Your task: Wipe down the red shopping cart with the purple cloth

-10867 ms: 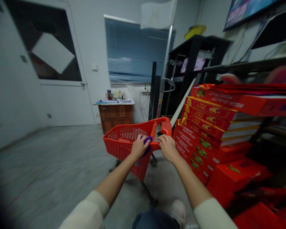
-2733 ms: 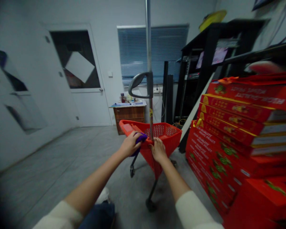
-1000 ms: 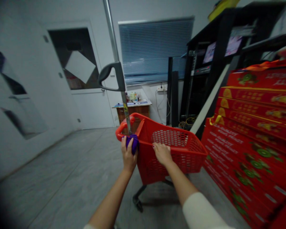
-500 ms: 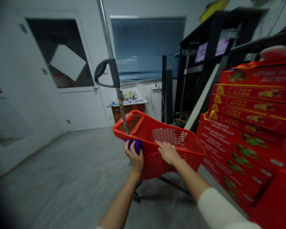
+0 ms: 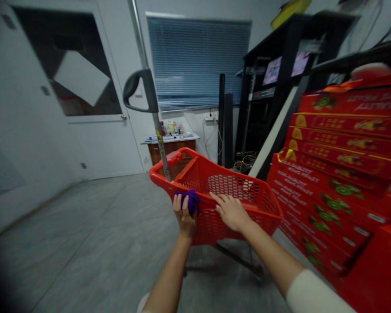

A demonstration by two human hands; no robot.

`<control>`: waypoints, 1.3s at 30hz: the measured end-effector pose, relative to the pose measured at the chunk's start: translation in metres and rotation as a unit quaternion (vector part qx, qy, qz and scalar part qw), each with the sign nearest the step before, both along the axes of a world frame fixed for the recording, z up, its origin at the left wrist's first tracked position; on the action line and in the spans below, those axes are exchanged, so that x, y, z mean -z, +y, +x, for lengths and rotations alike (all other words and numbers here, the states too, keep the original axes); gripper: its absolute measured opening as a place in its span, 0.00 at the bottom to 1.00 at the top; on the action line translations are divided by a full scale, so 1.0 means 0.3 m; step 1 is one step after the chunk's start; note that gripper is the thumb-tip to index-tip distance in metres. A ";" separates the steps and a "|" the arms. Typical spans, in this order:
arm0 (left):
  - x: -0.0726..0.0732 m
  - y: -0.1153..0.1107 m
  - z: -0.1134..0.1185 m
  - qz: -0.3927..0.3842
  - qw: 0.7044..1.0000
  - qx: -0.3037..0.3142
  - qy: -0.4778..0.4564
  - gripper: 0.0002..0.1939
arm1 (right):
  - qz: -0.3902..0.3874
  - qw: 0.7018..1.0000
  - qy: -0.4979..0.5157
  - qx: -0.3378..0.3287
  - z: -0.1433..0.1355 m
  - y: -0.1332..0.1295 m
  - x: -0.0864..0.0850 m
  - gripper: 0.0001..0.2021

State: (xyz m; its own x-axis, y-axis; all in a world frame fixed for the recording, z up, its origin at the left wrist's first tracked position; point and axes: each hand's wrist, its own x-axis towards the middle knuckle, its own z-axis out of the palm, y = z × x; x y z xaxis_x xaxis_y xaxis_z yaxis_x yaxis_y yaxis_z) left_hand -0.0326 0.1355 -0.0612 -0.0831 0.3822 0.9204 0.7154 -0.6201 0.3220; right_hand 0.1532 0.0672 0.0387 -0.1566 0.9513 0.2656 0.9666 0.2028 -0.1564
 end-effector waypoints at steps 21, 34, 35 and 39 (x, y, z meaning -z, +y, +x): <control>0.121 -0.024 0.135 -0.070 0.975 -0.026 -0.209 0.20 | -0.036 0.996 -0.053 0.058 -0.048 -0.046 -0.007 0.28; 0.093 0.019 0.137 -0.107 0.936 -0.059 -0.330 0.26 | -0.005 0.995 -0.070 0.076 0.028 -0.136 0.051 0.29; 0.094 0.015 0.157 -0.109 0.934 -0.059 -0.336 0.26 | -0.008 0.995 -0.071 0.076 0.022 -0.137 0.051 0.30; 0.110 -0.043 0.262 -0.115 0.928 -0.052 -0.351 0.21 | -0.018 0.993 -0.075 0.085 -0.023 -0.129 0.032 0.31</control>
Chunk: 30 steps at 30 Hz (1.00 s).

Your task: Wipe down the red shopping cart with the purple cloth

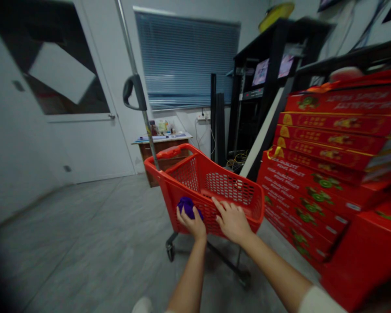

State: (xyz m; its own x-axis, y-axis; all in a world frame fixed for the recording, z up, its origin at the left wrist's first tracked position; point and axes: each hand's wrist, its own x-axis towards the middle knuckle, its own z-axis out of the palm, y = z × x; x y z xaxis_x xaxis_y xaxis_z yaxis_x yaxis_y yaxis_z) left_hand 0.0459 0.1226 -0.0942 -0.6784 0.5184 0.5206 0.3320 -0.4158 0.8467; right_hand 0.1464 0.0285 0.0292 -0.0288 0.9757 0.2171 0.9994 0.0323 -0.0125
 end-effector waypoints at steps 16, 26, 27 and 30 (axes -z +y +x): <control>0.056 0.023 -0.001 -0.064 0.994 0.001 -0.090 0.22 | 0.033 0.999 0.012 -0.006 0.017 -0.046 0.049 0.35; -0.054 -0.042 0.001 0.018 0.996 0.089 0.012 0.19 | -0.024 0.994 0.100 -0.033 0.121 -0.094 0.027 0.34; -0.058 -0.036 0.000 0.018 0.995 0.097 0.014 0.19 | -0.024 0.993 0.107 -0.038 0.127 -0.098 0.033 0.34; -0.025 -0.078 0.050 0.029 0.990 0.128 0.052 0.20 | -0.023 0.990 0.126 -0.060 0.129 -0.093 0.046 0.35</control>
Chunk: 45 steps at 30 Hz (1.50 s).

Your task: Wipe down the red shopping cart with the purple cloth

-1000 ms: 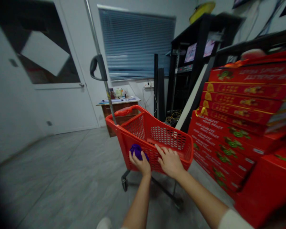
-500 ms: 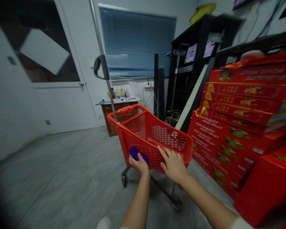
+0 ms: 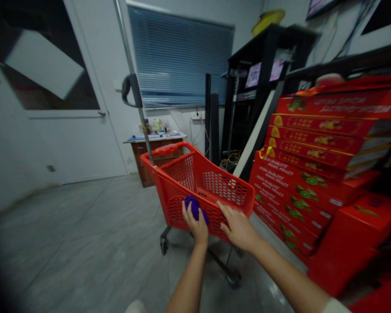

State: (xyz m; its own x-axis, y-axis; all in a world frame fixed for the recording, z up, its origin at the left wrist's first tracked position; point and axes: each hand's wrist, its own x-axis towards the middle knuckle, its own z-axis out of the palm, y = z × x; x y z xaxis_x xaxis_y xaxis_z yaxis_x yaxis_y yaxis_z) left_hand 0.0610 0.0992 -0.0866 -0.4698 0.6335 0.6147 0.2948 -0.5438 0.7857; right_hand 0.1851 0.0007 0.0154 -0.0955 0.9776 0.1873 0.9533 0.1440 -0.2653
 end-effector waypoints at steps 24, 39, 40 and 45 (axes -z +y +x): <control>0.150 -0.136 0.133 0.055 0.994 0.044 0.084 0.17 | -0.029 0.997 0.027 -0.066 0.163 -0.001 -0.004 0.32; 0.084 -0.099 0.112 0.122 0.977 0.053 0.169 0.23 | 0.032 0.999 0.014 -0.012 0.153 0.007 0.048 0.26; 0.082 -0.090 0.108 0.126 0.974 0.056 0.179 0.23 | 0.033 0.999 0.017 -0.006 0.147 0.010 0.049 0.26; 0.173 -0.101 0.128 0.210 0.945 0.088 0.235 0.19 | 0.031 0.999 0.030 0.026 0.132 0.036 0.064 0.28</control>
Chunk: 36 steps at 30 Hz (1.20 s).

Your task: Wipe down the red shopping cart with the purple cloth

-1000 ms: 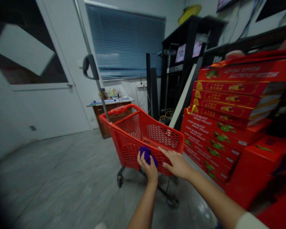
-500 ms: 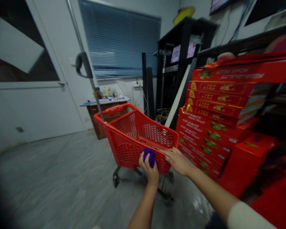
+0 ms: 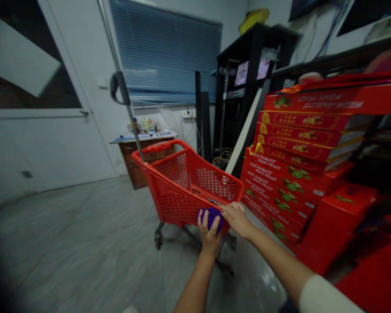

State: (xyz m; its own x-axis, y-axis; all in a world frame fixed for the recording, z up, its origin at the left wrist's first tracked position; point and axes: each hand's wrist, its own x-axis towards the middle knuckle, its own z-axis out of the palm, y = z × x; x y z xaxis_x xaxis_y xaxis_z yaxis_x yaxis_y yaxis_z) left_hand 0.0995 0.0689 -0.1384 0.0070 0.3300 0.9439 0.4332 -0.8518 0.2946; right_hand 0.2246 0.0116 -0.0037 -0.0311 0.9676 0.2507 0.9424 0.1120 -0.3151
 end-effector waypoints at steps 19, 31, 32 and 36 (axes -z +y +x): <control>-0.069 -0.052 0.020 -0.248 0.937 0.026 -0.244 0.13 | 0.038 0.997 0.042 0.042 -0.095 0.048 0.024 0.26; -0.101 -0.013 -0.098 -0.225 0.940 -0.029 -0.254 0.14 | -0.034 0.991 -0.024 -0.128 -0.050 0.071 -0.060 0.28; -0.103 -0.019 -0.102 -0.223 0.941 -0.024 -0.253 0.13 | -0.034 0.990 -0.047 -0.128 -0.024 0.075 -0.072 0.28; -0.186 0.007 -0.117 -0.219 0.942 -0.004 -0.253 0.15 | -0.037 0.990 -0.104 -0.086 0.004 0.062 -0.082 0.25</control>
State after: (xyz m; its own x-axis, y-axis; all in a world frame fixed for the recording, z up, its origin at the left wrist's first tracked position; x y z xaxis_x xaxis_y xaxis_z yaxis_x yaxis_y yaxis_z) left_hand 0.0645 0.0709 -0.0825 -0.4119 0.6866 0.5991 0.1496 -0.5976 0.7877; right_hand 0.2260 0.0302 0.0210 -0.2397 0.9592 0.1501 0.9571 0.2594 -0.1292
